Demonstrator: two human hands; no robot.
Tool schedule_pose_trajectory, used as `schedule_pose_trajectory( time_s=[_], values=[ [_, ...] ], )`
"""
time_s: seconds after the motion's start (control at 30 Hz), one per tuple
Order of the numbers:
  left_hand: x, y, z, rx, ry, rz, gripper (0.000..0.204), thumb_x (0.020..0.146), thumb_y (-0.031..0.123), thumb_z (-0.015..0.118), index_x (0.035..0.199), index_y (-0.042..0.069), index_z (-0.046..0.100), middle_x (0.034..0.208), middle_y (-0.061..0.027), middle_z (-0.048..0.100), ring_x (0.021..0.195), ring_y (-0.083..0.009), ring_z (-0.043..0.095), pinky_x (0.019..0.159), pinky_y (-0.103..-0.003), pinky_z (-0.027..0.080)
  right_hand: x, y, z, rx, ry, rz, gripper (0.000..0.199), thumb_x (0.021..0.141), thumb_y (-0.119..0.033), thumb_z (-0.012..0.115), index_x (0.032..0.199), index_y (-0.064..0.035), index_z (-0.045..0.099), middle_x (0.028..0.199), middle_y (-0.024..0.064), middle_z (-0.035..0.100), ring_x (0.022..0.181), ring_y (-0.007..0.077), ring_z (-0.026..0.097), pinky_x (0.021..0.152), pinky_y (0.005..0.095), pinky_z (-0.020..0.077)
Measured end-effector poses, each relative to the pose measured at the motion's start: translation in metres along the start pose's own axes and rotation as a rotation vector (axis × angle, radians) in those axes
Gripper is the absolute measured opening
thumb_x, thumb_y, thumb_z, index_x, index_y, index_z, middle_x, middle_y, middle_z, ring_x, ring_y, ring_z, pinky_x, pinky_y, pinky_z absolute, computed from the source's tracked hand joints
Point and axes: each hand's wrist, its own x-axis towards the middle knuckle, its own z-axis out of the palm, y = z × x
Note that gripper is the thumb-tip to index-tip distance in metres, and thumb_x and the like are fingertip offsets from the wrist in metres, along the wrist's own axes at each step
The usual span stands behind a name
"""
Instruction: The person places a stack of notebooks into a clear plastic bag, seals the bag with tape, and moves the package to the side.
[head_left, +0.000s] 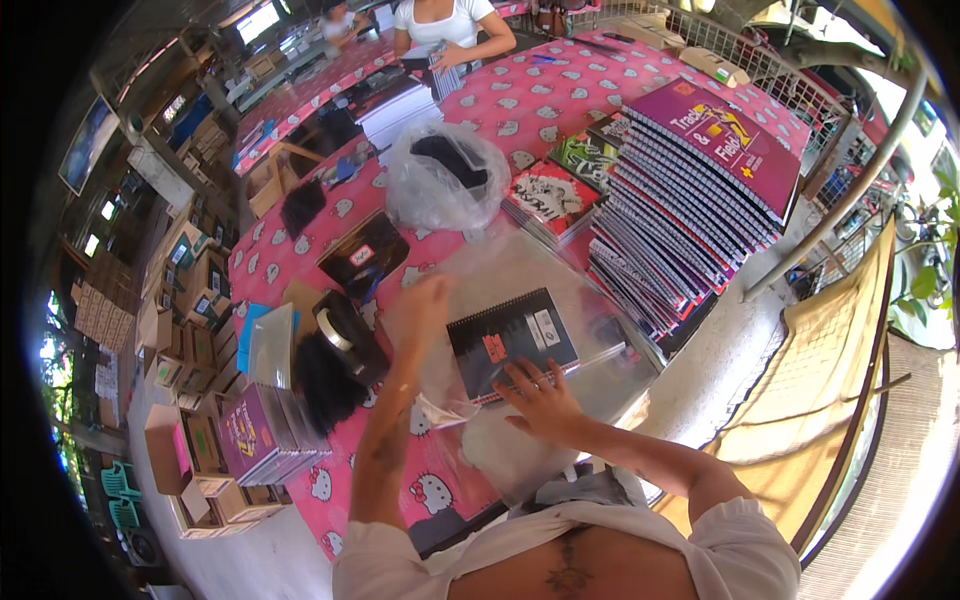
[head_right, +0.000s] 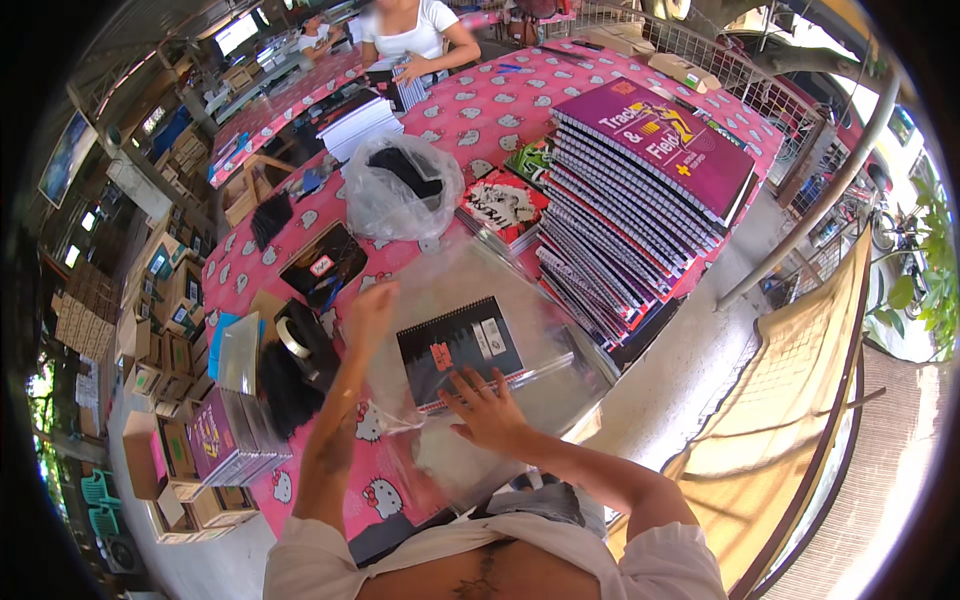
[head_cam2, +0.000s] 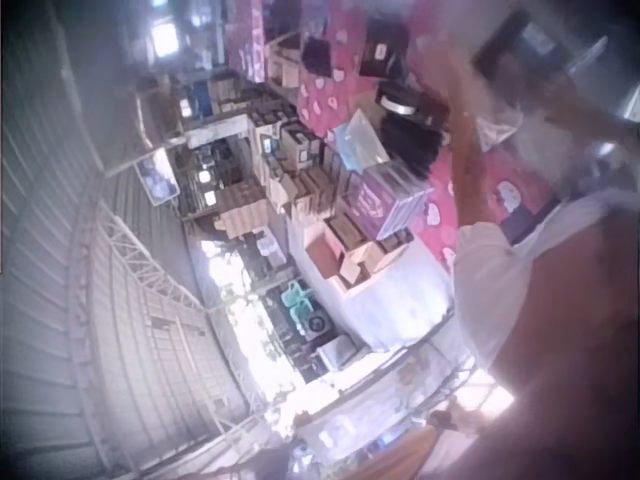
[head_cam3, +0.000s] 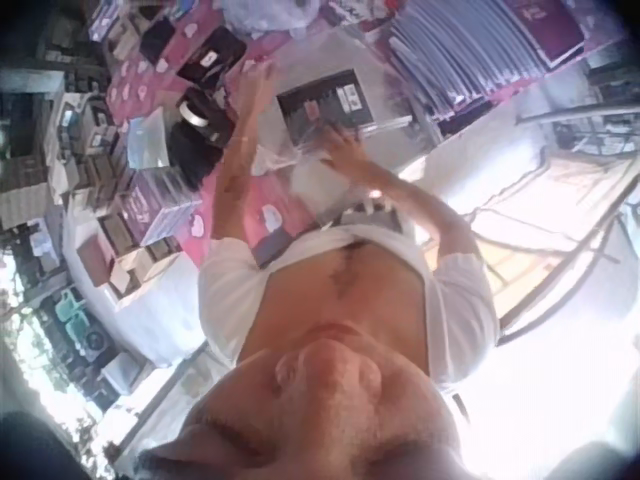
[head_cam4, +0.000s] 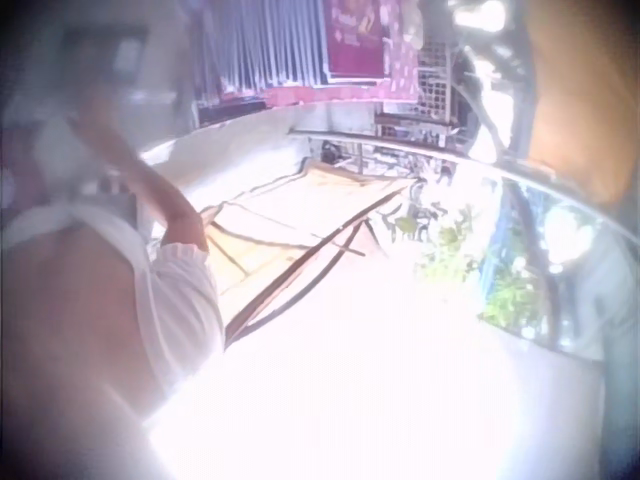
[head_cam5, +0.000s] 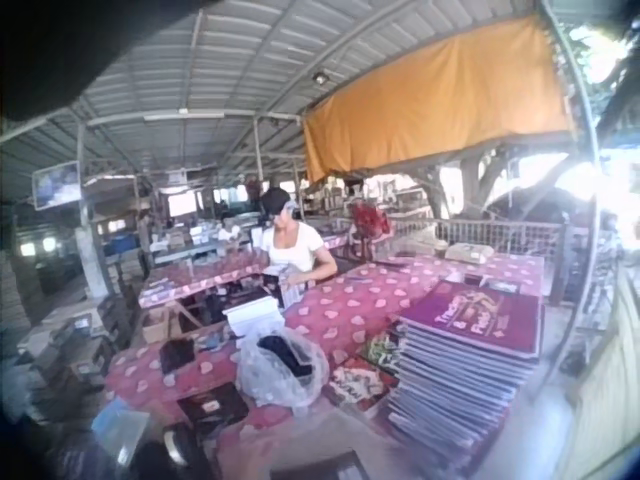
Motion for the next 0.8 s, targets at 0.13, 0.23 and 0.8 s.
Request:
schedule_pose_trajectory(
  time_s=[0.13, 0.23, 0.8],
  values=[
    [0.034, -0.049, 0.072, 0.212, -0.102, 0.141, 0.019, 0.087, 0.012, 0.058, 0.094, -0.001, 0.069, 0.094, -0.0210, 0.065, 0.089, -0.0391, 0.064, 0.080, -0.046, 0.051, 0.007, -0.005, -0.009, 0.019, -0.008, -0.019, 0.066, 0.080, -0.040, 0.073, 0.139, -0.0222, 0.050, 0.147, 0.0105, 0.041, 0.139, 0.0301, 0.036, 0.109, 0.0630, 0.0284],
    [0.042, -0.061, 0.094, 0.426, -0.176, 0.256, 0.016, 0.082, 0.011, 0.060, 0.091, 0.000, 0.067, 0.096, -0.0183, 0.064, 0.092, -0.0381, 0.062, 0.081, -0.048, 0.050, 0.007, -0.004, -0.008, 0.030, 0.048, -0.009, 0.065, 0.078, -0.038, 0.075, 0.137, -0.0233, 0.051, 0.144, 0.0086, 0.043, 0.137, 0.0293, 0.038, 0.108, 0.0622, 0.0308],
    [0.058, -0.027, 0.060, 0.472, -0.046, 0.333, 0.019, 0.074, 0.012, 0.071, 0.089, 0.010, 0.060, 0.096, -0.0105, 0.059, 0.096, -0.0317, 0.060, 0.080, -0.051, 0.044, 0.002, -0.002, -0.006, 0.022, 0.055, -0.001, 0.065, 0.076, -0.036, 0.075, 0.135, -0.0219, 0.052, 0.143, 0.0099, 0.043, 0.136, 0.0304, 0.038, 0.107, 0.0628, 0.0314]
  ],
)
